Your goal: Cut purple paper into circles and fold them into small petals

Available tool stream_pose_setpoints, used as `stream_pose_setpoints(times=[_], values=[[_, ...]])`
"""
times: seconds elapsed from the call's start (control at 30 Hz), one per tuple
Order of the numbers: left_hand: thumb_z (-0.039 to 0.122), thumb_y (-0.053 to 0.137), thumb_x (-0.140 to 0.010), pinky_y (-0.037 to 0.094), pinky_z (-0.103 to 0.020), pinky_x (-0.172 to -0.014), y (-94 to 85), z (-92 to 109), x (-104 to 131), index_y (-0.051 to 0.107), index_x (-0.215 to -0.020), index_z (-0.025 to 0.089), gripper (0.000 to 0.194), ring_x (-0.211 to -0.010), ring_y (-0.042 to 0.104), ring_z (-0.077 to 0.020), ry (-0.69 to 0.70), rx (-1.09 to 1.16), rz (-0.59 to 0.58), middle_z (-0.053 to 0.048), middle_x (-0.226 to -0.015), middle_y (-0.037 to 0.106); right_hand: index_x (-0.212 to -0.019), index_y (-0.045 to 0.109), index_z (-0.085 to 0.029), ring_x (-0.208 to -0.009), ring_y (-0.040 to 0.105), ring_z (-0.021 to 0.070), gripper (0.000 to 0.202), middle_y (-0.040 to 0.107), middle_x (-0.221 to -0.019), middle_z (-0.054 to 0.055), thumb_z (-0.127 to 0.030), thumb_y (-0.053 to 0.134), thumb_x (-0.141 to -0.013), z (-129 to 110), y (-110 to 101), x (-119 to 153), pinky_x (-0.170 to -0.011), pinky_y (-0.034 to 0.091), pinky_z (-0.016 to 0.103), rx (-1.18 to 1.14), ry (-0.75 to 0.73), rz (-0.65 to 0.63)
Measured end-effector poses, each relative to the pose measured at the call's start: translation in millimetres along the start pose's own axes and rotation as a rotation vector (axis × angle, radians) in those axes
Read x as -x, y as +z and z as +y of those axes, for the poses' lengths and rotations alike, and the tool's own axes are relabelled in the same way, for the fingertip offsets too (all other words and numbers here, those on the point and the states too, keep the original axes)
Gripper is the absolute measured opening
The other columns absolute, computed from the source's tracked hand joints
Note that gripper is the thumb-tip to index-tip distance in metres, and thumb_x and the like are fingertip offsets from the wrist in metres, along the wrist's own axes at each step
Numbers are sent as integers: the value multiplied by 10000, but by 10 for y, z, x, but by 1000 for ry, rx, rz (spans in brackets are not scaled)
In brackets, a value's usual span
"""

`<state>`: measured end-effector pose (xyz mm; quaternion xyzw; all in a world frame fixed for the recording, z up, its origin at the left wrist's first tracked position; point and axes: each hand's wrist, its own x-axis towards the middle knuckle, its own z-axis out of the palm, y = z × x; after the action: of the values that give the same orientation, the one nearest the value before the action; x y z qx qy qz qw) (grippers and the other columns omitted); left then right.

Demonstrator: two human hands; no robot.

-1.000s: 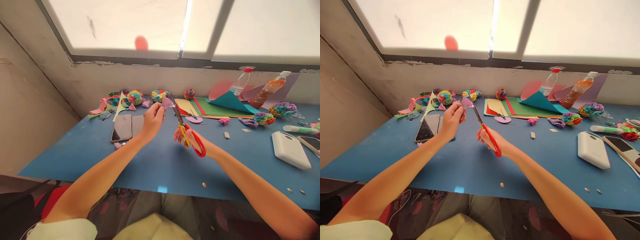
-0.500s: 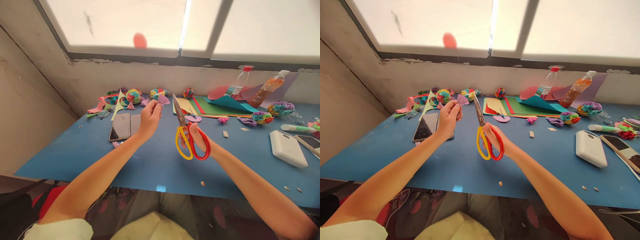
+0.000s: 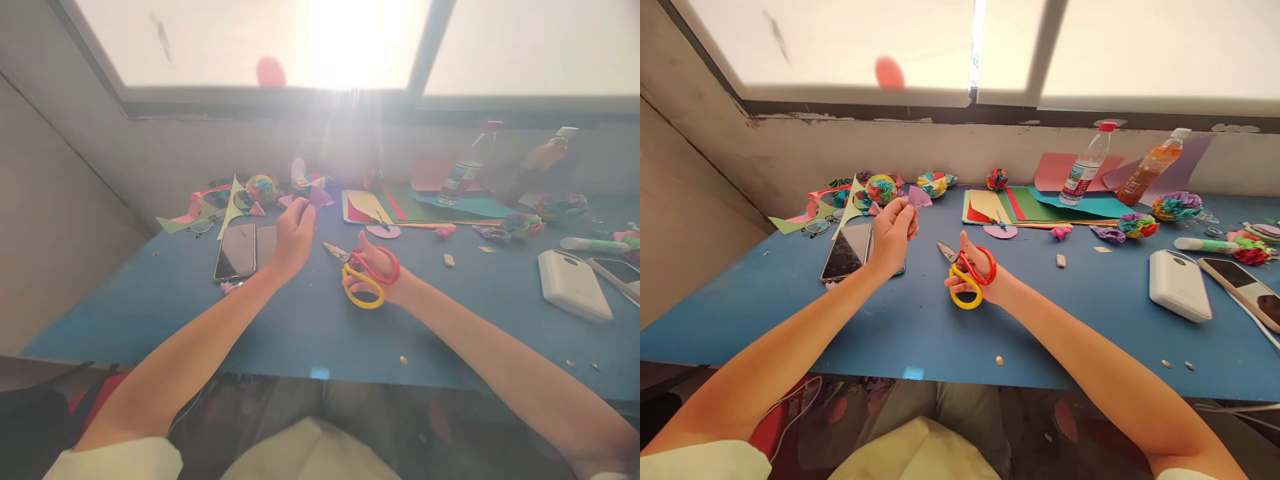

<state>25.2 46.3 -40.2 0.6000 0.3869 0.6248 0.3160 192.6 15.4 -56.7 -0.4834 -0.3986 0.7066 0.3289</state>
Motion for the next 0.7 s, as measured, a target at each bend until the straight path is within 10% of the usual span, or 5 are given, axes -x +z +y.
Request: stream_pose_setpoints(times=[0.17,0.3,0.4,0.7], values=[[242,434,-846,273,-211,-428,22,-48,23,390,-625,198,229,-459,290,-78,-15,-33,-33,50,-529,315,-532,379,-188,-336,377,55,511,340,-411,-78,-563,711,-631,43,-101,-16,-323,314,191,404,-228,-27],[239,421,-848,274,-211,-423,23,-71,23,380,-634,203,220,-451,293,-81,-19,-50,-36,52,-521,316,-477,497,-183,-314,385,80,434,459,-363,-30,-530,710,-626,-29,-173,34,-303,317,221,660,-7,-172],[247,414,-853,271,-210,-421,21,-89,25,380,-648,206,211,-451,287,-82,-17,-56,-49,53,-531,307,-520,563,-163,-379,473,106,383,577,-466,28,-497,714,-629,-51,-134,64,-346,384,236,546,90,-286],[269,417,-867,271,-206,-423,6,-191,-7,334,-635,206,255,-455,281,-78,-74,-55,-48,53,-542,299,-831,542,-176,-481,423,70,522,465,-665,-13,-667,608,-665,-51,-97,52,-317,284,163,79,-237,-49]])
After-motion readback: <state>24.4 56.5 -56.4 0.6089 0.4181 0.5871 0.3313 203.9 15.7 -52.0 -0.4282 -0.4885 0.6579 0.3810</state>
